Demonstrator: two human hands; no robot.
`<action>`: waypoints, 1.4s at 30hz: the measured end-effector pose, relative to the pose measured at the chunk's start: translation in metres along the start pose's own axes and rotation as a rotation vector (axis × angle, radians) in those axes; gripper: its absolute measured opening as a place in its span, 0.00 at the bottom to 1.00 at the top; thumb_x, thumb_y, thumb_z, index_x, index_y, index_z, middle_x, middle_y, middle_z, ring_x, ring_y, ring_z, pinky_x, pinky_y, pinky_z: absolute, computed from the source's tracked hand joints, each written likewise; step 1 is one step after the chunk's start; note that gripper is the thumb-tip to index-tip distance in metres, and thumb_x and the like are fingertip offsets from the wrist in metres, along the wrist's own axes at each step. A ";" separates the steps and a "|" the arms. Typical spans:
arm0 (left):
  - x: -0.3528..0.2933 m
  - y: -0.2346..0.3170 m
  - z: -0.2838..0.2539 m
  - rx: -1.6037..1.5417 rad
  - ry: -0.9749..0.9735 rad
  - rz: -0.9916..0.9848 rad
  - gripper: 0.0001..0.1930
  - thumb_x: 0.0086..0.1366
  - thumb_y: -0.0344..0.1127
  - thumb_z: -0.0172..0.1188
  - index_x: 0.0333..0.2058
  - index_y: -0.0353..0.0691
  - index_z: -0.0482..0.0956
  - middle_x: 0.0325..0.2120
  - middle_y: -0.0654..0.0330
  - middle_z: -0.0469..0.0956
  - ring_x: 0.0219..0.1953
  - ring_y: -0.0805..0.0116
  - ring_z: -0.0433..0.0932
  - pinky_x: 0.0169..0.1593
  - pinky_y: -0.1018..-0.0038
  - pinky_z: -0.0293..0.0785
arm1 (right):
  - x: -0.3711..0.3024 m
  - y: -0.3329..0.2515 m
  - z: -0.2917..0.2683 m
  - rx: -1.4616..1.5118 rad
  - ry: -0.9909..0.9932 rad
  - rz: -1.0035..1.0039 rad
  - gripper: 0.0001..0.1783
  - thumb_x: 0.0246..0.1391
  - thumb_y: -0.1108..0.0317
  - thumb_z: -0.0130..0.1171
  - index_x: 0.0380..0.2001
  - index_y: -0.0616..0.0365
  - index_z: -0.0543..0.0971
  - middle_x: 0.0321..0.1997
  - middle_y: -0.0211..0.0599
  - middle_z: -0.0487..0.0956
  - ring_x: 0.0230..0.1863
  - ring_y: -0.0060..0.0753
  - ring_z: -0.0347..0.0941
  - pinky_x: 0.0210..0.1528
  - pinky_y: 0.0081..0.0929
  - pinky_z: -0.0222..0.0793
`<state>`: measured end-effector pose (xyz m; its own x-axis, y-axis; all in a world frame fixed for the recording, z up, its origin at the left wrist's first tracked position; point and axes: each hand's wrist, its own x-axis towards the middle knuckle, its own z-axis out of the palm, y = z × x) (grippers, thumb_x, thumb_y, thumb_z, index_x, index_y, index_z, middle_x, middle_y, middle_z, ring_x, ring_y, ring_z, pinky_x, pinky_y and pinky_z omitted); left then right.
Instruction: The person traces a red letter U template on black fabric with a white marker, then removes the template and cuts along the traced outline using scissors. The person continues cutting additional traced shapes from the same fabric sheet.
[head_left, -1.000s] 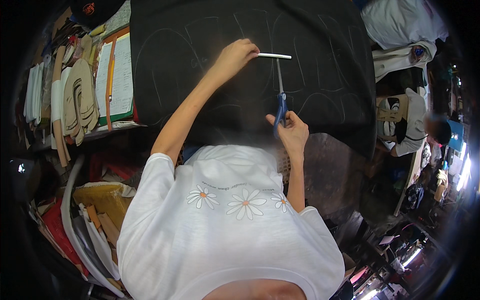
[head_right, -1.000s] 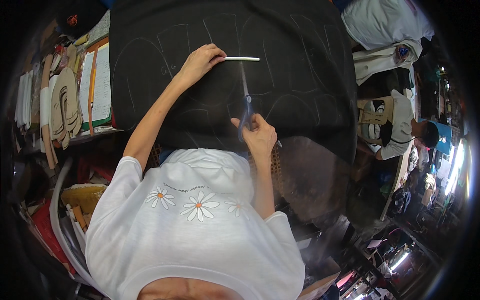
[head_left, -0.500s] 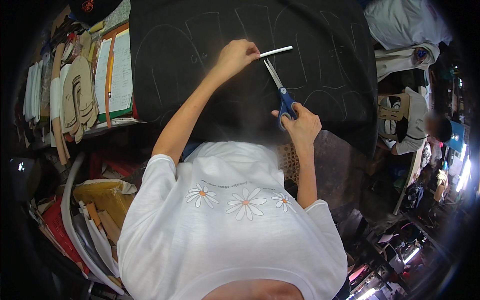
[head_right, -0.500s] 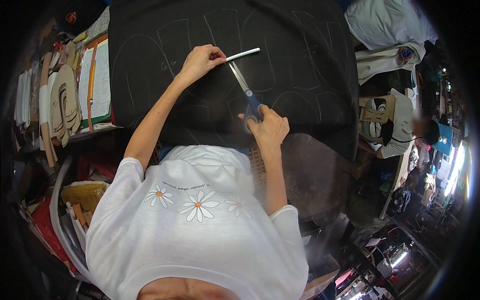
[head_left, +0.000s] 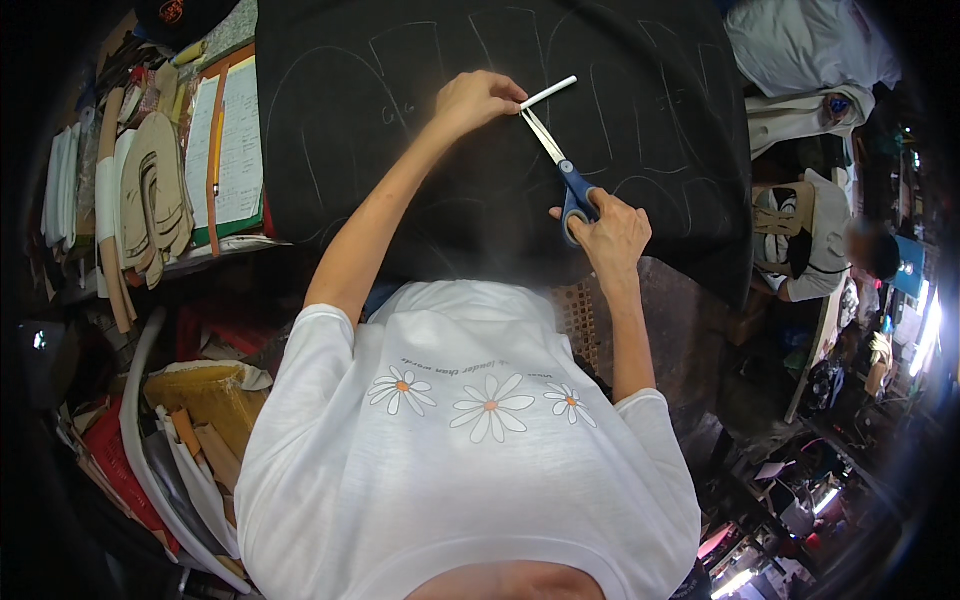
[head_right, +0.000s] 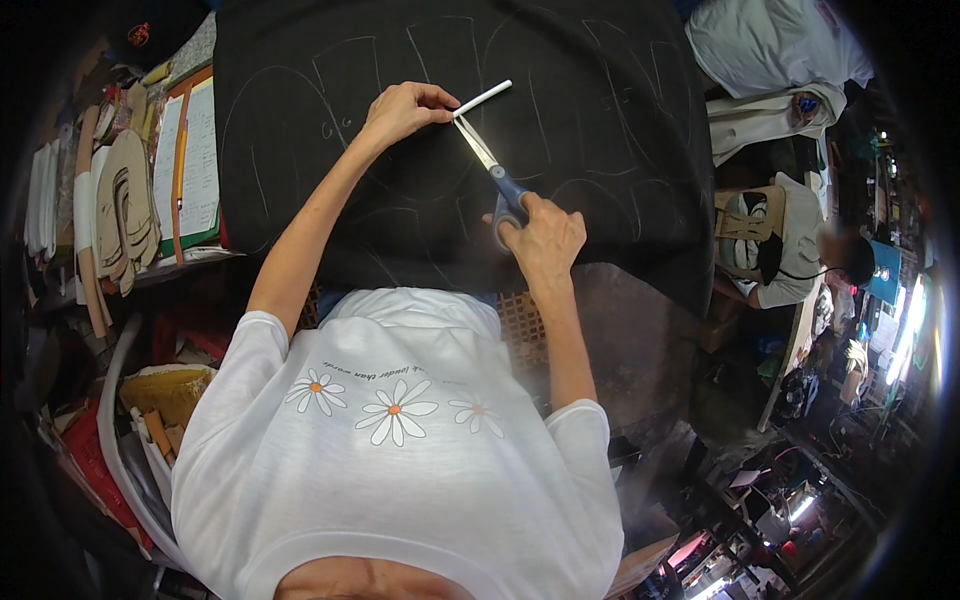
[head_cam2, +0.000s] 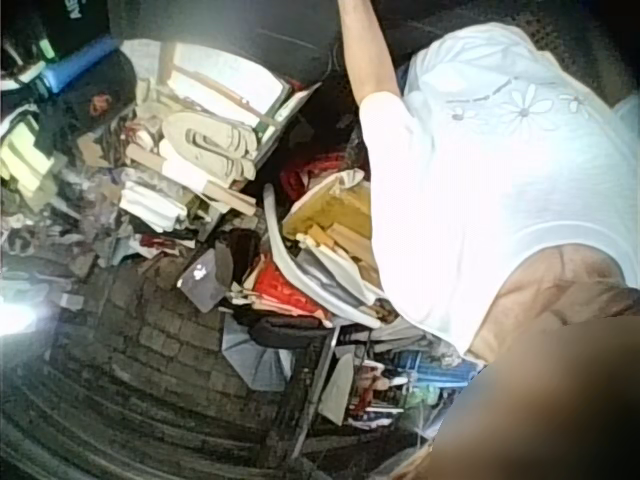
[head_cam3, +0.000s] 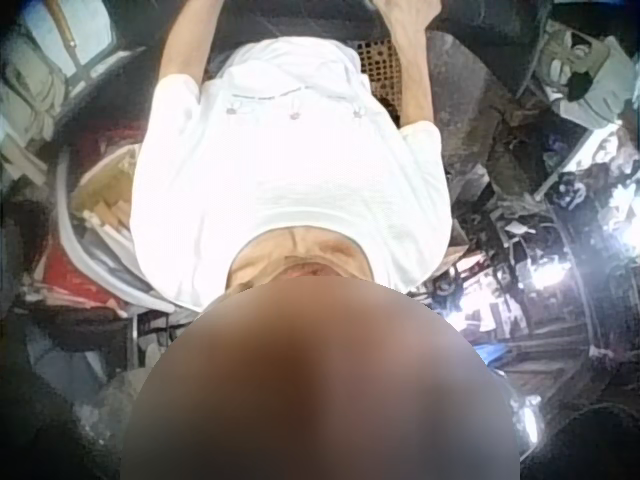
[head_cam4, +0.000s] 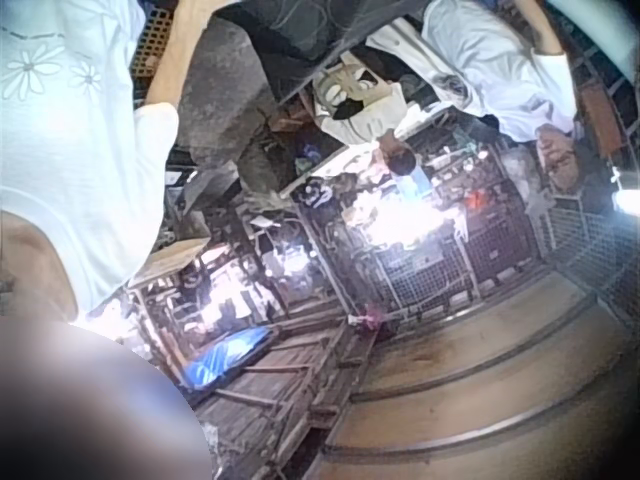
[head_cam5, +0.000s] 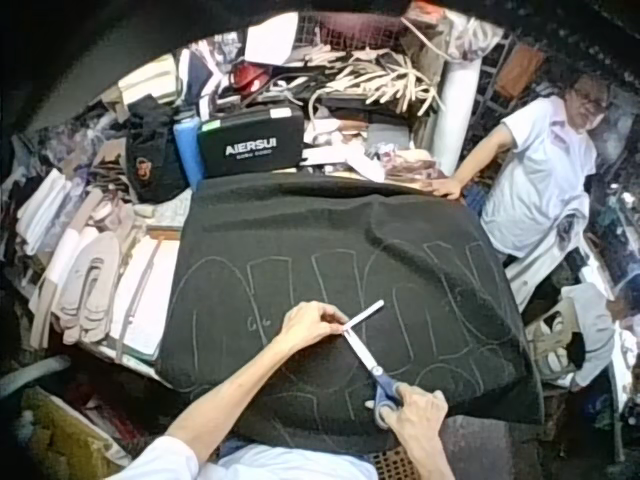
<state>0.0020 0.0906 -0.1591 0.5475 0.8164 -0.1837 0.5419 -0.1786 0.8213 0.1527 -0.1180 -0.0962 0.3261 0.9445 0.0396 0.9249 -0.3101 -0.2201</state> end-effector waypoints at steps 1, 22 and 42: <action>0.001 -0.001 0.000 -0.022 -0.008 -0.008 0.10 0.51 0.42 0.63 0.34 0.55 0.86 0.32 0.66 0.83 0.39 0.67 0.80 0.44 0.69 0.72 | 0.000 0.000 0.000 -0.006 0.006 -0.011 0.22 0.34 0.50 0.71 0.24 0.56 0.80 0.14 0.32 0.75 0.17 0.34 0.69 0.31 0.30 0.56; 0.011 0.000 -0.005 0.065 -0.094 -0.018 0.14 0.49 0.43 0.63 0.36 0.56 0.86 0.31 0.65 0.84 0.38 0.67 0.81 0.44 0.69 0.73 | 0.002 0.004 -0.002 -0.026 0.020 -0.004 0.21 0.35 0.50 0.71 0.26 0.56 0.80 0.15 0.30 0.75 0.17 0.30 0.68 0.30 0.29 0.53; 0.014 0.004 -0.005 0.108 -0.140 0.030 0.15 0.50 0.42 0.61 0.40 0.59 0.85 0.34 0.65 0.83 0.41 0.65 0.80 0.46 0.68 0.74 | 0.005 0.005 -0.001 -0.080 0.034 -0.057 0.19 0.34 0.51 0.70 0.21 0.54 0.77 0.19 0.32 0.77 0.19 0.34 0.70 0.30 0.32 0.52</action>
<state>0.0085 0.1046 -0.1556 0.6439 0.7265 -0.2400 0.5853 -0.2656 0.7661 0.1596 -0.1151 -0.0960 0.2780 0.9570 0.0827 0.9542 -0.2652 -0.1382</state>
